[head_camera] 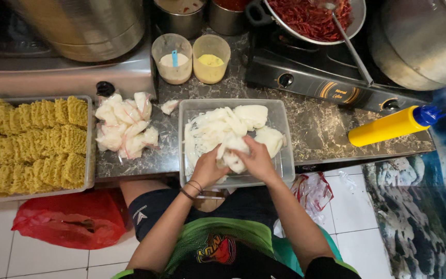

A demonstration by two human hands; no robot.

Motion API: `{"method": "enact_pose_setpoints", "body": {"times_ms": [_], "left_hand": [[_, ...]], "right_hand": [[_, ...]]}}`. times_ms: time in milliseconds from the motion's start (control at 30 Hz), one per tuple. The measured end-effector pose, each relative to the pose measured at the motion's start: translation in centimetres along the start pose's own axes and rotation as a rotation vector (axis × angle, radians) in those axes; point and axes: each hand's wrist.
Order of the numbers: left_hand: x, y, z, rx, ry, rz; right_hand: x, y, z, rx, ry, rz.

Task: The person unwraps a block of white noodles and separates the strands by hand into a clear plastic container. They continue to pull apart the noodles and arrange them in the container while other ingredients and cooking equipment are visible nearby.

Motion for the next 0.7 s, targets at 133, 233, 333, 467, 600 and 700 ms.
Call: {"method": "enact_pose_setpoints", "body": {"times_ms": [133, 233, 333, 467, 600, 700], "left_hand": [[-0.3, -0.3, 0.7, 0.076, -0.102, -0.006], [0.1, -1.3, 1.3, 0.139, -0.173, -0.041], [1.0, -2.0, 1.8, 0.043, -0.069, -0.162], [1.5, -1.8, 2.7, -0.111, 0.028, -0.265], [1.8, -1.0, 1.6, 0.103, -0.112, -0.297], [1.5, -1.3, 1.1, 0.165, -0.118, -0.368]], "right_hand": [[3.3, -0.8, -1.6, -0.102, 0.156, -0.015], [5.4, -1.3, -3.1, -0.077, 0.189, -0.116], [6.2, -2.1, -4.1, -0.053, 0.269, 0.274], [5.0, -1.9, -3.4, -0.005, 0.029, 0.512], [1.2, 0.9, -0.3, 0.492, -0.153, 0.615], [-1.4, 3.0, 1.1, 0.424, -0.029, 0.66]]}}
Point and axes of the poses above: each hand's wrist, its own z-axis away from the middle knuckle, its own y-axis out of the palm, x = y × z, and after that the axes turned 15 degrees about -z, right-handed
